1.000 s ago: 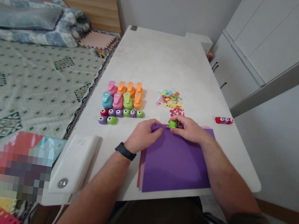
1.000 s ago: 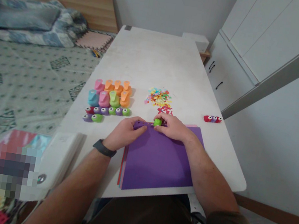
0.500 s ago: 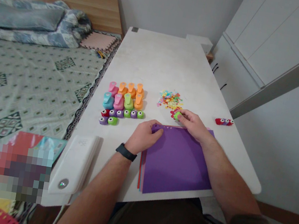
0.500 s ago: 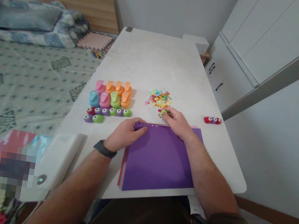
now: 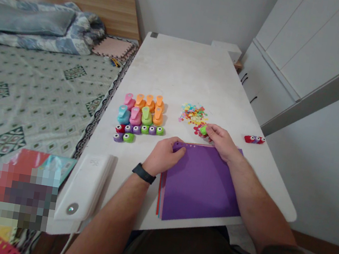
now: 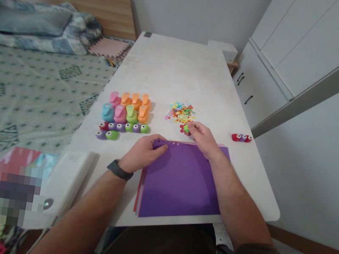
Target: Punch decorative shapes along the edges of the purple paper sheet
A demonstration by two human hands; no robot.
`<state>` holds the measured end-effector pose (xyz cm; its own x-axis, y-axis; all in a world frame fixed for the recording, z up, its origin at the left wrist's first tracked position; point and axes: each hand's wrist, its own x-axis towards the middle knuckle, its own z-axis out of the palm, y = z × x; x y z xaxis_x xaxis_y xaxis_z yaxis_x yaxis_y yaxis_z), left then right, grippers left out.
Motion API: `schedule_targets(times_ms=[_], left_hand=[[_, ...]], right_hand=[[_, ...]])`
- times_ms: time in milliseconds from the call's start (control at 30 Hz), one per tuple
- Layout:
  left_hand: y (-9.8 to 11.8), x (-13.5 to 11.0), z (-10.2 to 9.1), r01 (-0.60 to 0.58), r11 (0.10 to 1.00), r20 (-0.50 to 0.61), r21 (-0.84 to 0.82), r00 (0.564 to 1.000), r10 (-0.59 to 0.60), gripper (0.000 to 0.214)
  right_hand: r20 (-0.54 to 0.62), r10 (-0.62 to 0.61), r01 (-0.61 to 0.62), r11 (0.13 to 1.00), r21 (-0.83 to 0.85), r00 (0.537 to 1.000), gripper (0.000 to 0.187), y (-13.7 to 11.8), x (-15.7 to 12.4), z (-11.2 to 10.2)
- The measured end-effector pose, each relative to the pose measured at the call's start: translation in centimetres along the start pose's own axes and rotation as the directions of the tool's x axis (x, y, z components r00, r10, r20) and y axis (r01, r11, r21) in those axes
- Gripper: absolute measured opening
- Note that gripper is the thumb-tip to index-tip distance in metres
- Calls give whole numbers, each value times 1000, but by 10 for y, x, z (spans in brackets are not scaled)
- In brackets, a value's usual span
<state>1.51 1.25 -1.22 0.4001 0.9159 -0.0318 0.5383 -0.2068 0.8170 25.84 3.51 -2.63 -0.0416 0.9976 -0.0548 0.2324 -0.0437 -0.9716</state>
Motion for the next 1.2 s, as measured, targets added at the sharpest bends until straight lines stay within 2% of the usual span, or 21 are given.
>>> schedule_targets(times_ms=[200,533,733,1033,1133,1200], left_hand=[[1,1,-1,5,1000,-2,4,1000,-5,25],[-1,1,1,9,1000,1,3,1000,-9,25],[0,1,1,17,1000,-4,3,1000,-17,24],[-2,3,2,3,1000,-9,8,1000,-3,24],[-3,3,2,1,1000,-12,9,1000,-1,24],[-3,2,2,-2,1000,-6,1,1000,2,24]], right_hand=[[-25,-60,58,995,-77,998,48,0,0,1],[-71,-113,109,992,-58,991,47,3,2,-1],[8,-137,138,989,-48,990,44,2,1,-5],[58,-56,52,996,67,997,48,7,0,-2],[46,-108,106,993,45,993,45,1,1,4],[67,-175,179,982,-63,982,41,-14,-1,13]])
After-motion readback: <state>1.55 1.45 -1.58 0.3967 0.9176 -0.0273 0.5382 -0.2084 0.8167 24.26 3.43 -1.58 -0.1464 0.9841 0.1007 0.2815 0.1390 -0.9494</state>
